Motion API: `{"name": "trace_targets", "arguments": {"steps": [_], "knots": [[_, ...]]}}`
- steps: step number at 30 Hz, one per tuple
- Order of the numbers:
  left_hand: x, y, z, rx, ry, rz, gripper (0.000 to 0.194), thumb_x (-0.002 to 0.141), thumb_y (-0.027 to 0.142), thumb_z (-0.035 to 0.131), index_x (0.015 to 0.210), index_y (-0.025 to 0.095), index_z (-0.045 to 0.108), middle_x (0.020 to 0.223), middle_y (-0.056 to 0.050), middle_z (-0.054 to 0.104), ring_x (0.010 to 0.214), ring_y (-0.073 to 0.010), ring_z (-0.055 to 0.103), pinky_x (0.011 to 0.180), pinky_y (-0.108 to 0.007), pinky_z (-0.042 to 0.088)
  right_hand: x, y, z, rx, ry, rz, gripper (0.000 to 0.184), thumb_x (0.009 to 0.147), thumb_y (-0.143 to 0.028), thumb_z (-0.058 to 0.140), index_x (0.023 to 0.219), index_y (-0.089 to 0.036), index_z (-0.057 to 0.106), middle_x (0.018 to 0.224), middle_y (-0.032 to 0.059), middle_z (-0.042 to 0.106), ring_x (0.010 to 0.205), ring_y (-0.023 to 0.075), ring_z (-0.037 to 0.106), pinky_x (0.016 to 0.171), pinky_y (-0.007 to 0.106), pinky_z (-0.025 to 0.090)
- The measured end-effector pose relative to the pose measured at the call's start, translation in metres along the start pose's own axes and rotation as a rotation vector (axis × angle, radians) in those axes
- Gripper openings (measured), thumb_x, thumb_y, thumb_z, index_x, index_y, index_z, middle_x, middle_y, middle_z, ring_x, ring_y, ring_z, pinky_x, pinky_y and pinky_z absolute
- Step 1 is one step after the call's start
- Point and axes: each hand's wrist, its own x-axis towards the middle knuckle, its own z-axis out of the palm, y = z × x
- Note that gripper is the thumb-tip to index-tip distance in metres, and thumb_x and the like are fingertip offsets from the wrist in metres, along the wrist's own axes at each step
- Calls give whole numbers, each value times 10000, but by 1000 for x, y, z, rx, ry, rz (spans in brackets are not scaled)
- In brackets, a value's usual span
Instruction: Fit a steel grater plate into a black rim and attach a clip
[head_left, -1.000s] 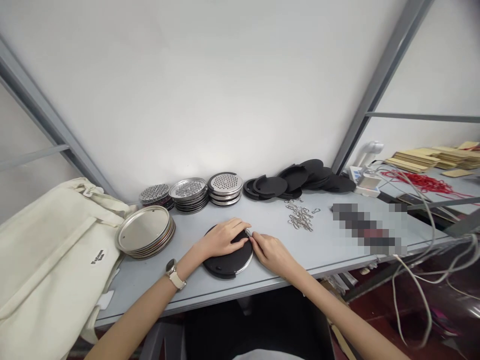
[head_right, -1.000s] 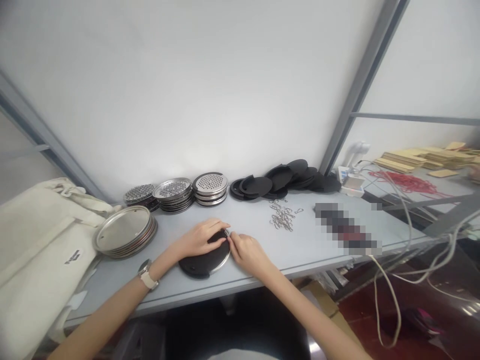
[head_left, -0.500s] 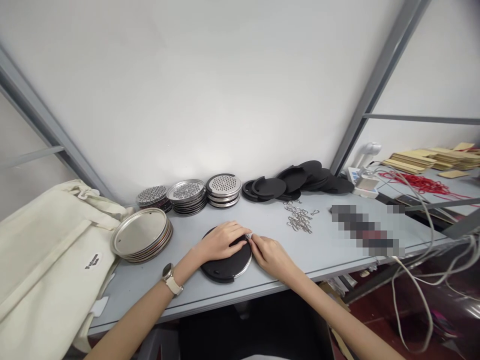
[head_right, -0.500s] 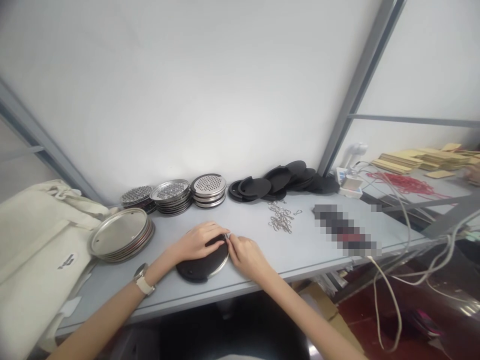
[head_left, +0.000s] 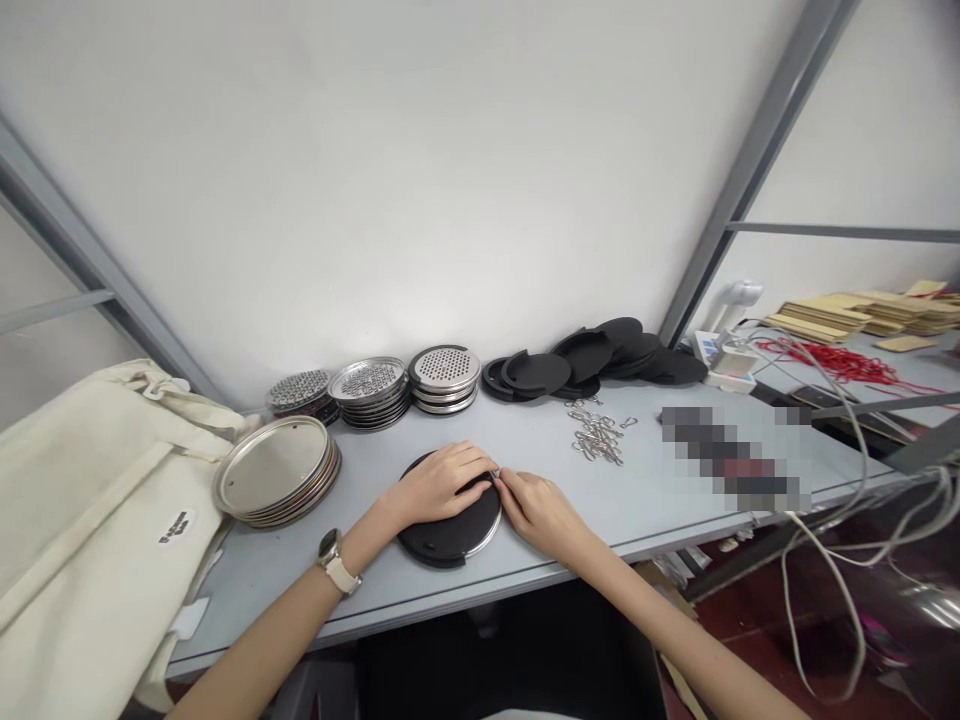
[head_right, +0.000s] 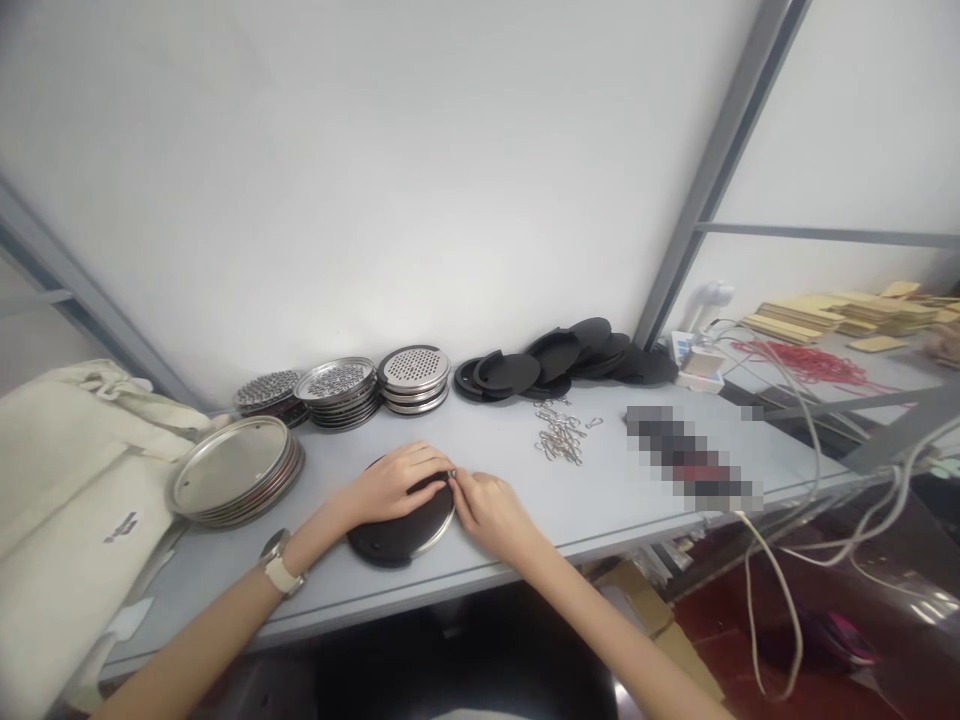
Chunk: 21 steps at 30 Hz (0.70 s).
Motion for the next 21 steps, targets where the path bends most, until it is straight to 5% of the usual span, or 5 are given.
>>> {"name": "trace_targets", "arguments": {"steps": [21], "knots": [[-1, 2, -2, 53, 20, -57, 223, 902, 253, 464, 1098, 169, 529, 1050, -89, 548, 992, -208, 525, 875, -355, 457, 0, 0, 2, -52, 20, -1, 246, 977, -243, 271, 828, -183, 456, 650, 10, 565, 563, 139, 518, 548, 256, 279]]}}
